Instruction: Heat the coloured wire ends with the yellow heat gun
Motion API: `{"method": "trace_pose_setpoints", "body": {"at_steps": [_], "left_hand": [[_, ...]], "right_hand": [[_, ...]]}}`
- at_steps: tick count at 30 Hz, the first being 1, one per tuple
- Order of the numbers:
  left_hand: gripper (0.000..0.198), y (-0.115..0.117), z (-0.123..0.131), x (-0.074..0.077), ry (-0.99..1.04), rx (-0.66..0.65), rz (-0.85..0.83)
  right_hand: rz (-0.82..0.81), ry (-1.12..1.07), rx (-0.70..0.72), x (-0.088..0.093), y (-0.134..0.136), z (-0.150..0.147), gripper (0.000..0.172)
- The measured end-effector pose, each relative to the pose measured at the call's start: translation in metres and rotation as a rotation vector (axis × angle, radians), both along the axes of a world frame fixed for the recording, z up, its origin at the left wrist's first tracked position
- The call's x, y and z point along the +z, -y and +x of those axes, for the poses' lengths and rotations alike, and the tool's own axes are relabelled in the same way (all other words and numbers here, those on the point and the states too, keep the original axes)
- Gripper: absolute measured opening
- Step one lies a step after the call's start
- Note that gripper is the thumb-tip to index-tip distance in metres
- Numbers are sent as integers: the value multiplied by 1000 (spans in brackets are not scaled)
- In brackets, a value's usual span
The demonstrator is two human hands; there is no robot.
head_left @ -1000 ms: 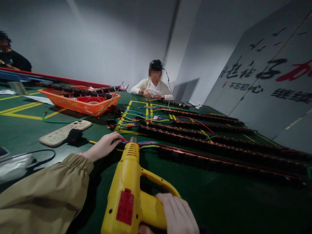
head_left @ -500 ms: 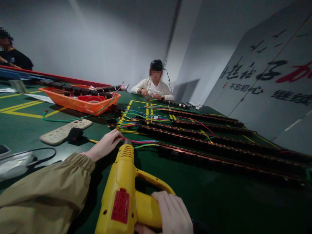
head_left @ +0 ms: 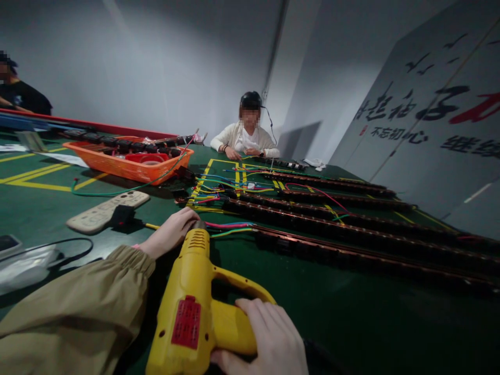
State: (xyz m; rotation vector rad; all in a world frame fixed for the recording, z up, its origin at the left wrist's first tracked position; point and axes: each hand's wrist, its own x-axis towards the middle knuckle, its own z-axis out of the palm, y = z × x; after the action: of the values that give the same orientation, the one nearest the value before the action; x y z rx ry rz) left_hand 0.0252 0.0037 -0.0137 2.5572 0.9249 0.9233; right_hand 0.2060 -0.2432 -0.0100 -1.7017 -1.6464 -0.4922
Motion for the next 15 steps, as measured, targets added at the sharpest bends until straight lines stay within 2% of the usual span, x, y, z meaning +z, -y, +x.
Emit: {"method": "trace_pose_setpoints", "body": {"at_steps": [6,12,15], "left_hand": [[25,2,2,1,9,51,10],[23,5,1,4,6,87,-17],[22,8,0,6,-11,121,-68]], "right_hand": [[4,-89,39,-6,4,22,64],[12,-162,-61,-5,17,27,65],[36,-129,-67,-8,22,31,62]]}}
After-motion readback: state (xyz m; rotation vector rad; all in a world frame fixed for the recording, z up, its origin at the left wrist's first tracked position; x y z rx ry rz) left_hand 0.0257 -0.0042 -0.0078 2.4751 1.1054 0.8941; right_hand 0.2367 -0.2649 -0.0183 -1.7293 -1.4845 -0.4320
